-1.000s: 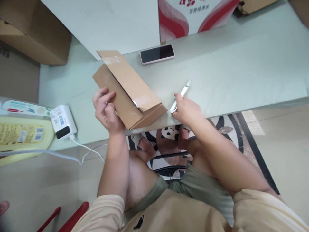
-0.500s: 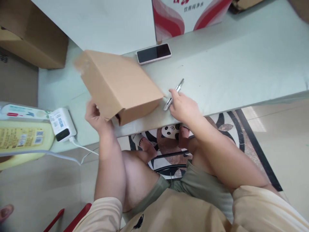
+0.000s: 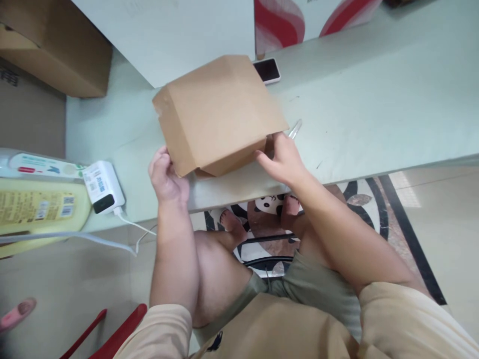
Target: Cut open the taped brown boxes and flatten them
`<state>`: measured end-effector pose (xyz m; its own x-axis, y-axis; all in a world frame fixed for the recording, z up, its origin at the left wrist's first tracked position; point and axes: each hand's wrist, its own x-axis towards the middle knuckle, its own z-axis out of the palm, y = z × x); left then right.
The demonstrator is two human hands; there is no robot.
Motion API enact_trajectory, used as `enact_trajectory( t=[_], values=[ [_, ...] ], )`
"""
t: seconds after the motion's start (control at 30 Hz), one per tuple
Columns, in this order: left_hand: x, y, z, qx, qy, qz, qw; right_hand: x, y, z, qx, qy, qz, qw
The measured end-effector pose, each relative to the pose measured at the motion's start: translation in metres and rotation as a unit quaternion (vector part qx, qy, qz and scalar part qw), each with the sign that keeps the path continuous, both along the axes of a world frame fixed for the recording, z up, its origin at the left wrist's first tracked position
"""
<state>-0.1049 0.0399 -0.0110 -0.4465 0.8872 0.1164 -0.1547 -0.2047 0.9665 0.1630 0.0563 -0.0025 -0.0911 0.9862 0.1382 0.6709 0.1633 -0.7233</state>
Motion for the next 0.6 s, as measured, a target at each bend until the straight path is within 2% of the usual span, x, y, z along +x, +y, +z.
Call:
enact_trajectory(
  t=[0.1,0.23,0.43,0.6],
  values=[
    [-0.006,0.0,-0.004,-0.008,0.026,-0.025,0.999,-0.01,0.004,-0.001,0.005,0.047,0.003,0.999],
    [-0.01,0.0,-0.008,-0.027,0.052,-0.068,0.996,-0.017,0.005,0.001,-0.014,0.045,0.007,0.999],
    [-0.007,0.002,-0.008,0.001,0.061,-0.032,0.998,-0.014,0.004,-0.004,0.019,0.012,-0.049,0.999],
    [-0.006,0.002,-0.006,-0.001,0.076,-0.013,0.997,-0.014,0.002,-0.008,0.042,0.019,-0.059,0.997]
  ],
)
